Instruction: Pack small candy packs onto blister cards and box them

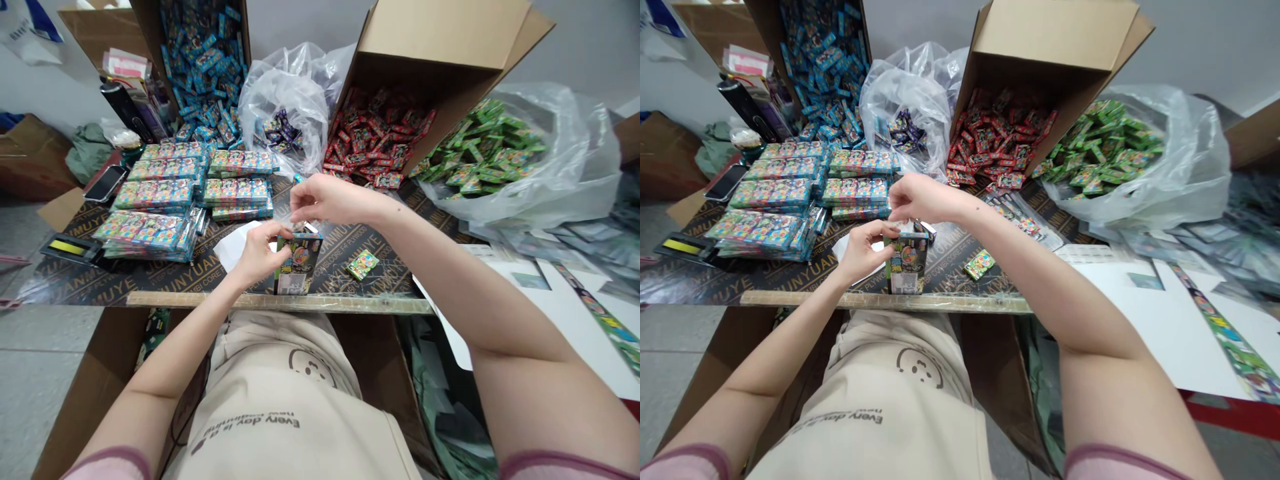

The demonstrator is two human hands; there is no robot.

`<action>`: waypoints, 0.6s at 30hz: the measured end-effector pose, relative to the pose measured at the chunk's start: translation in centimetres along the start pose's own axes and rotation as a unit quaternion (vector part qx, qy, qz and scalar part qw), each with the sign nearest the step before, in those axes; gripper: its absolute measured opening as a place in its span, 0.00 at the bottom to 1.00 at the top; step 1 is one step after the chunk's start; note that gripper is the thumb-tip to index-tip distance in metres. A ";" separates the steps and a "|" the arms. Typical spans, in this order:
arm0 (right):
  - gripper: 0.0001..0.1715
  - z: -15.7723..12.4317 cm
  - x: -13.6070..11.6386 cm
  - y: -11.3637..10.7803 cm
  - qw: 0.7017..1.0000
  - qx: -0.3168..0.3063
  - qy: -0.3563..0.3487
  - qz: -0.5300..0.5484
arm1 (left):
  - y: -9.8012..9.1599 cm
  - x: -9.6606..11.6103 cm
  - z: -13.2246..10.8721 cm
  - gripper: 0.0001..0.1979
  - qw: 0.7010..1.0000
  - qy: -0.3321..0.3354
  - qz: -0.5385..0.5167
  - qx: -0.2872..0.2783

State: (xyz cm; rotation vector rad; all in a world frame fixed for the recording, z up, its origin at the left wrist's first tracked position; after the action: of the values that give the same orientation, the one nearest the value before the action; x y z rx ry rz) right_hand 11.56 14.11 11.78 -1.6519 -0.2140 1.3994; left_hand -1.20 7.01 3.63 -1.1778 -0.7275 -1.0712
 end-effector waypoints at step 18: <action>0.16 -0.3 -0.2 2.0 0.994 -0.059 -0.012 -0.093 | 0.4 -0.2 -0.2 0.06 0.999 -0.042 -0.004 0.009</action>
State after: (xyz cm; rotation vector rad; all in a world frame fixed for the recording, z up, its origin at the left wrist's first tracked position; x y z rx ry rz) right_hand 10.88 12.72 10.48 -1.6653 -0.4607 1.2881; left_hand -0.87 6.91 3.29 -1.2112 -0.8060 -1.0239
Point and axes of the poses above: each hand's wrist, its own z-axis towards the middle knuckle, its own y-axis out of the palm, x = y × z, the point moved 4 cm from there along z, towards the middle knuckle, and after that the axes turned 11 degrees about -y, right-handed, at the moved point
